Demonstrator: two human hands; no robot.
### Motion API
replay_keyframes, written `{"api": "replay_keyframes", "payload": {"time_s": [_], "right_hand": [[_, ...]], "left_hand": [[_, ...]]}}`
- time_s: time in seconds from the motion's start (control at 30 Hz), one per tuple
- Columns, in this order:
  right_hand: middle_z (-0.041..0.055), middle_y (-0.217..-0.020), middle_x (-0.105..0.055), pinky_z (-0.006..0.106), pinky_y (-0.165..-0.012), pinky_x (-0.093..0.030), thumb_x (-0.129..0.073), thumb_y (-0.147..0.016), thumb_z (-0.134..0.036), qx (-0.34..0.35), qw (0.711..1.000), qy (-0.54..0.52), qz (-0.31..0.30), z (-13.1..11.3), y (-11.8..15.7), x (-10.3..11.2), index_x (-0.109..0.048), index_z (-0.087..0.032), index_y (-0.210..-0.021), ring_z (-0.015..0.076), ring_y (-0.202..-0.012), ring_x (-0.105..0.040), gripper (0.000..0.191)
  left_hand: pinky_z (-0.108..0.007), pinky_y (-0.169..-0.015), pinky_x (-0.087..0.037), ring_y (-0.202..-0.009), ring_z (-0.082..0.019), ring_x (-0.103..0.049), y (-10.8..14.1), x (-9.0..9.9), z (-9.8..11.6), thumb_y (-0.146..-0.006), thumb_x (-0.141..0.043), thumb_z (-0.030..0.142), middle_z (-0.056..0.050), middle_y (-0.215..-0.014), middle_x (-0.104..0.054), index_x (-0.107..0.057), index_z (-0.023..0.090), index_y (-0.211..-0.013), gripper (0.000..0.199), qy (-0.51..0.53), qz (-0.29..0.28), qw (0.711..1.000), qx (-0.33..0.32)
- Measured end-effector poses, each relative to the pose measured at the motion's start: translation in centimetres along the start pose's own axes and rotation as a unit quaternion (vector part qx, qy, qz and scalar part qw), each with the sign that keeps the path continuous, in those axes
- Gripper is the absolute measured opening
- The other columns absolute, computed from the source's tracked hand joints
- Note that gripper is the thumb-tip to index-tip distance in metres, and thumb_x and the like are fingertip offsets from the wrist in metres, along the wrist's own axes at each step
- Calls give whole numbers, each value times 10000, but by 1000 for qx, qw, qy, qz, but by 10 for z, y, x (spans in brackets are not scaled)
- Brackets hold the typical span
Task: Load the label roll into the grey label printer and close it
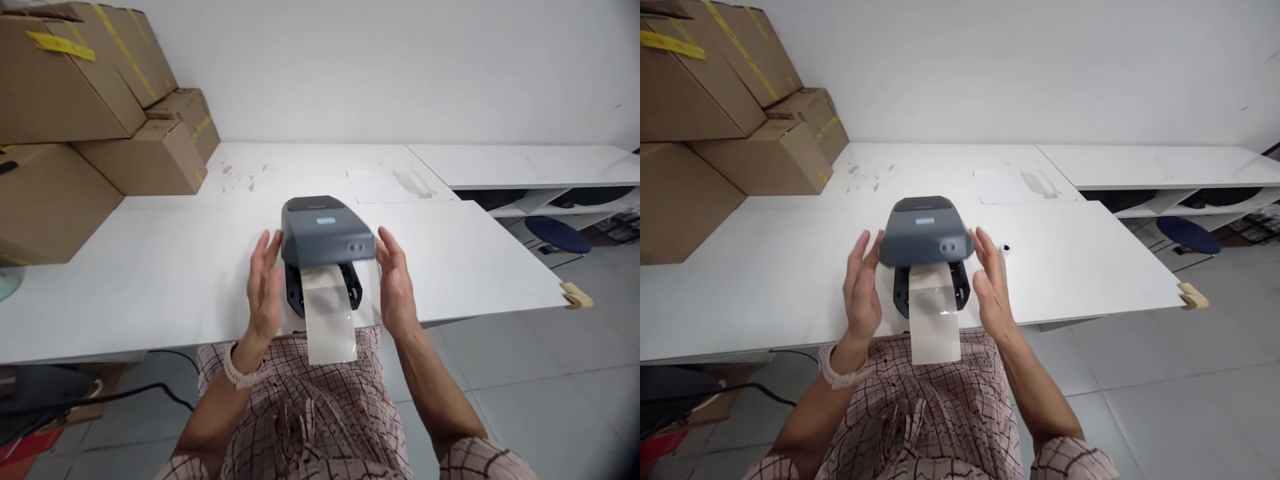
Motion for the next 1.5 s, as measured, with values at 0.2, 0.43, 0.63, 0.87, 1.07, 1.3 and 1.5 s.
{"api": "replay_keyframes", "payload": {"time_s": [0.2, 0.43, 0.63, 0.87, 1.07, 1.3, 1.5], "right_hand": [[91, -1823, -160, 679, -1240, -386, -510, -1079, -598, 117, 965, 233, -10, -24, -103, -25, 227, -435, -1684, 394, -1653, -273, 967], [115, -1740, -345, 684, -1226, -376, -350, -1090, -686, 114, 971, 210, -25, 23, -218, -44, 105, -399, -1720, 368, -1595, -378, 829], [121, -1750, -310, 705, -1220, -360, -401, -1082, -659, 200, 940, 278, 16, -15, -203, -39, -72, -365, -1723, 383, -1629, -283, 779], [118, -1300, -745, 521, -1003, -547, -523, -1053, -343, 240, 895, 330, -179, -36, -124, -82, -632, -239, -1393, 328, -1195, -683, 372], [104, -1200, -794, 452, -868, -575, -693, -937, -424, 151, 811, 360, -435, 33, -111, -117, -627, -237, -1434, 319, -1054, -747, 535], [64, -1133, -816, 407, -818, -609, -924, -680, -434, 114, 818, 272, -494, 41, -116, -126, -583, -266, -1502, 275, -910, -778, 906], [60, -1348, -732, 396, -986, -607, -858, -777, -556, 147, 866, 143, -456, -18, -129, -47, -382, -309, -1648, 256, -1159, -744, 1023]], "left_hand": [[-642, -1321, -262, -1681, -377, -179, -65, -3, -69, -846, -740, 331, -87, -1805, -259, -308, 352, -1682, 941, -40, -125, 982, 139], [-588, -1308, -317, -1683, -383, -168, -44, -9, -116, -784, -783, 352, -123, -1826, -157, -105, 305, -1733, 1167, -13, -165, 962, 218], [-638, -1179, -424, -1550, -452, -375, -38, 1, -119, -803, -718, 297, -203, -1644, -442, -306, 264, -1688, 977, -128, -115, 952, 254], [-434, -798, -529, -852, -280, -649, -43, -3, -90, -795, -616, 231, -71, -1001, -701, -592, 214, -1475, 680, -217, -125, 943, 218], [-390, -791, -543, -886, -278, -683, -47, -7, -92, -734, -611, 177, -54, -976, -747, -635, 209, -1410, 677, -157, -120, 960, 200], [-399, -839, -573, -976, -296, -712, -46, -6, -97, -719, -614, 172, -66, -1016, -767, -641, 193, -1396, 678, -123, -112, 966, 195], [-425, -836, -579, -948, -305, -721, -45, -3, -100, -710, -632, 185, -71, -1021, -774, -613, 193, -1465, 755, -135, -105, 963, 209]]}}
Point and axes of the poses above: each hand's wrist, its own y-axis away from the middle knuckle, its own x-axis out of the back of the hand, z = x × y, the point moved 9 cm from there along -y, towards the middle knuckle
